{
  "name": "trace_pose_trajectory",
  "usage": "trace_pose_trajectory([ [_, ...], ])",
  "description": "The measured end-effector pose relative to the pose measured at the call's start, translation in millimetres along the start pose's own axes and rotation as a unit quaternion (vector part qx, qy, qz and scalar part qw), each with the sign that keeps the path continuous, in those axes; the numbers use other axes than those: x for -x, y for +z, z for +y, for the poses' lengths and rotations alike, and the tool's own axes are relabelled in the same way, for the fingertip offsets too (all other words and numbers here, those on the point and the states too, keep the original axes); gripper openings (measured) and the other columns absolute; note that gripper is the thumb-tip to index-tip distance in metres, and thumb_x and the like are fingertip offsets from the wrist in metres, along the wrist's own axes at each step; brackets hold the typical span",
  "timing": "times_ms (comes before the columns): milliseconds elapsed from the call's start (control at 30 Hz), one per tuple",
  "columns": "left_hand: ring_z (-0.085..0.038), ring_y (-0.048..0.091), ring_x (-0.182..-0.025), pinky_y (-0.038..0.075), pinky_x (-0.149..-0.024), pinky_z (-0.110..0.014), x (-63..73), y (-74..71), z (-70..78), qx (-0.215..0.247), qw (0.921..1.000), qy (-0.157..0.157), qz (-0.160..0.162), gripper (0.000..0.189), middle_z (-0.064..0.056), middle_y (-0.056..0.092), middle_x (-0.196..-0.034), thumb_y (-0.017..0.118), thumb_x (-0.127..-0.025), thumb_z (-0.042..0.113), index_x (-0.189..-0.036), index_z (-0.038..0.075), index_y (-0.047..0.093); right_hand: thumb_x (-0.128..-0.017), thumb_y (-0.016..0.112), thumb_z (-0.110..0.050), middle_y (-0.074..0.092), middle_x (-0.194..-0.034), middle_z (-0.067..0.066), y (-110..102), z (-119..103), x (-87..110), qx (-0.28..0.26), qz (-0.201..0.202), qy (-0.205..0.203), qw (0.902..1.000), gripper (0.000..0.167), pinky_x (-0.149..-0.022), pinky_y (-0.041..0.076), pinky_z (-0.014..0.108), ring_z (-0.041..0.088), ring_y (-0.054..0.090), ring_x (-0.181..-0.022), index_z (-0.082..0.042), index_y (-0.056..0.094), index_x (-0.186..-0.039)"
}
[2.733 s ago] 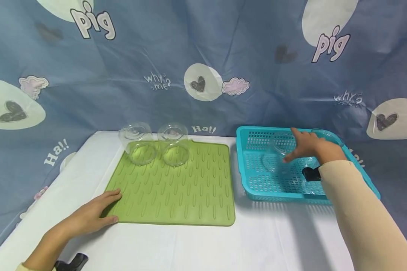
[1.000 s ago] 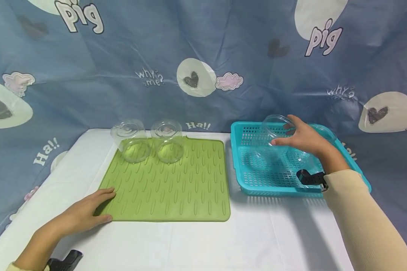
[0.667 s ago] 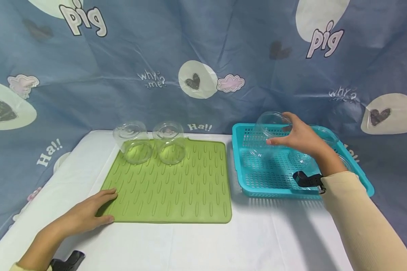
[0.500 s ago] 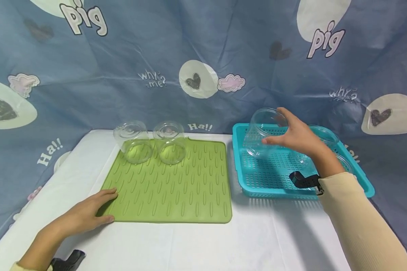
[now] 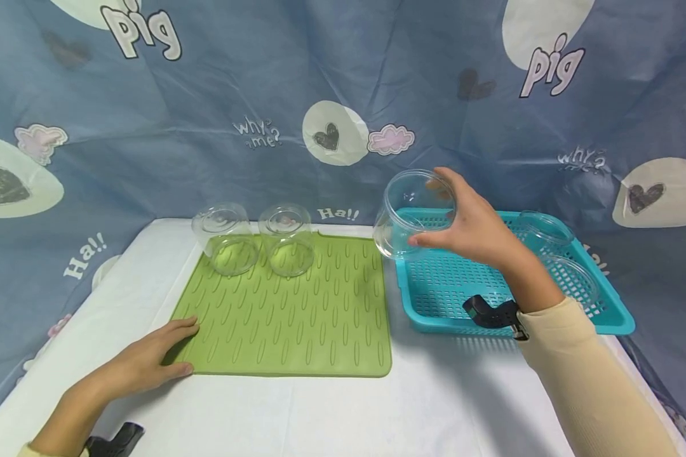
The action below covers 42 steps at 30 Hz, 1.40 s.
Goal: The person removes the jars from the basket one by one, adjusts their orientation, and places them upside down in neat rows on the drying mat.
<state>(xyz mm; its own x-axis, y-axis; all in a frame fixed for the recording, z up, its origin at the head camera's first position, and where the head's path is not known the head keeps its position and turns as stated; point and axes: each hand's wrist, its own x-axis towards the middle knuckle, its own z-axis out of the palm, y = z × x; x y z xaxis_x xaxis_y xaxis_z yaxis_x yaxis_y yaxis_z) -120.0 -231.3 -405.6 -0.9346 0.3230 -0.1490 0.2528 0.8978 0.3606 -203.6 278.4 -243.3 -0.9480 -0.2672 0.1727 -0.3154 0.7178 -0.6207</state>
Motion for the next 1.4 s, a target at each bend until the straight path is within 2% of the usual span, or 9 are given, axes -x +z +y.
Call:
trace_pose_trajectory([
  [267, -0.052, 0.043, -0.135, 0.042, -0.105, -0.065, 6.9, 0.6, -5.0, 0.001, 1.0000, -0.004, 0.001, 0.071, -0.024, 0.044, -0.151, 0.078, -0.083, 0.029, -0.139, -0.004, 0.051, -0.073, 0.089, -0.019, 0.043, -0.154, 0.008, 11, -29, -0.6, -0.012, 0.019, -0.053, 0.9984, 0.111, -0.104, 0.044, 0.053, 0.032, 0.043, -0.141, -0.028, 0.020, -0.158],
  [467, -0.051, 0.044, -0.134, 0.042, -0.106, -0.065, 6.9, 0.5, -6.4, 0.005, 1.0000, 0.000, 0.007, 0.071, -0.025, 0.044, -0.150, 0.078, -0.082, 0.029, -0.139, -0.004, 0.051, -0.071, 0.090, -0.024, 0.044, -0.153, 0.004, 26, -38, -0.6, 0.002, 0.018, -0.057, 0.9982, 0.113, -0.091, 0.047, 0.045, 0.027, 0.045, -0.140, -0.026, 0.019, -0.158],
  [567, -0.051, 0.044, -0.135, 0.042, -0.106, -0.065, 7.3, 1.0, -6.6, 0.012, 0.9999, 0.002, 0.005, 0.071, -0.025, 0.044, -0.150, 0.078, -0.083, 0.028, -0.139, -0.004, 0.051, -0.071, 0.090, -0.026, 0.045, -0.152, 0.005, 35, -42, 1.1, 0.004, 0.016, -0.060, 0.9981, 0.112, -0.094, 0.048, 0.049, 0.028, 0.046, -0.138, -0.022, 0.019, -0.158],
  [700, -0.052, 0.042, -0.136, 0.041, -0.106, -0.065, 8.5, 1.3, -6.0, 0.021, 0.9998, -0.003, -0.004, 0.071, -0.025, 0.043, -0.151, 0.077, -0.084, 0.029, -0.140, -0.005, 0.050, -0.070, 0.091, -0.023, 0.047, -0.148, 0.010, 48, -49, 4.1, 0.003, 0.016, -0.088, 0.9960, 0.108, -0.105, 0.044, 0.057, 0.032, 0.047, -0.134, -0.014, 0.024, -0.155],
  [800, -0.052, 0.041, -0.136, 0.040, -0.107, -0.066, 8.5, 0.8, -6.1, 0.022, 0.9998, -0.002, -0.002, 0.071, -0.026, 0.042, -0.151, 0.077, -0.084, 0.029, -0.141, -0.005, 0.049, -0.070, 0.090, -0.023, 0.045, -0.149, 0.012, 57, -56, 6.4, 0.021, 0.017, -0.117, 0.9928, 0.105, -0.108, 0.042, 0.058, 0.032, 0.046, -0.134, -0.011, 0.028, -0.153],
  [1000, -0.052, 0.040, -0.137, 0.038, -0.108, -0.066, 8.8, -0.6, -6.2, 0.028, 0.9996, 0.003, 0.008, 0.070, -0.025, 0.042, -0.152, 0.076, -0.085, 0.027, -0.141, -0.005, 0.049, -0.068, 0.090, -0.030, 0.044, -0.151, 0.009, 75, -68, 10.4, 0.048, -0.001, -0.132, 0.9900, 0.109, -0.104, 0.043, 0.057, 0.031, 0.045, -0.130, -0.015, 0.026, -0.155],
  [1267, -0.051, 0.039, -0.138, 0.038, -0.109, -0.065, 8.1, -1.5, -4.7, 0.031, 0.9995, 0.005, 0.006, 0.070, -0.025, 0.041, -0.153, 0.075, -0.086, 0.028, -0.141, -0.005, 0.049, -0.057, 0.092, -0.040, 0.053, -0.138, 0.008, 105, -76, 15.0, 0.067, 0.005, -0.176, 0.9821, 0.111, -0.094, 0.052, 0.050, 0.028, 0.048, -0.124, -0.008, 0.036, -0.147],
  [1400, -0.050, 0.039, -0.139, 0.038, -0.110, -0.065, 6.8, -0.9, -3.6, 0.031, 0.9995, 0.005, 0.007, 0.070, -0.025, 0.041, -0.153, 0.075, -0.086, 0.028, -0.142, -0.005, 0.049, -0.058, 0.092, -0.040, 0.053, -0.141, 0.009, 116, -78, 16.6, 0.063, 0.004, -0.188, 0.9801, 0.111, -0.099, 0.051, 0.052, 0.028, 0.047, -0.129, -0.010, 0.035, -0.149],
])
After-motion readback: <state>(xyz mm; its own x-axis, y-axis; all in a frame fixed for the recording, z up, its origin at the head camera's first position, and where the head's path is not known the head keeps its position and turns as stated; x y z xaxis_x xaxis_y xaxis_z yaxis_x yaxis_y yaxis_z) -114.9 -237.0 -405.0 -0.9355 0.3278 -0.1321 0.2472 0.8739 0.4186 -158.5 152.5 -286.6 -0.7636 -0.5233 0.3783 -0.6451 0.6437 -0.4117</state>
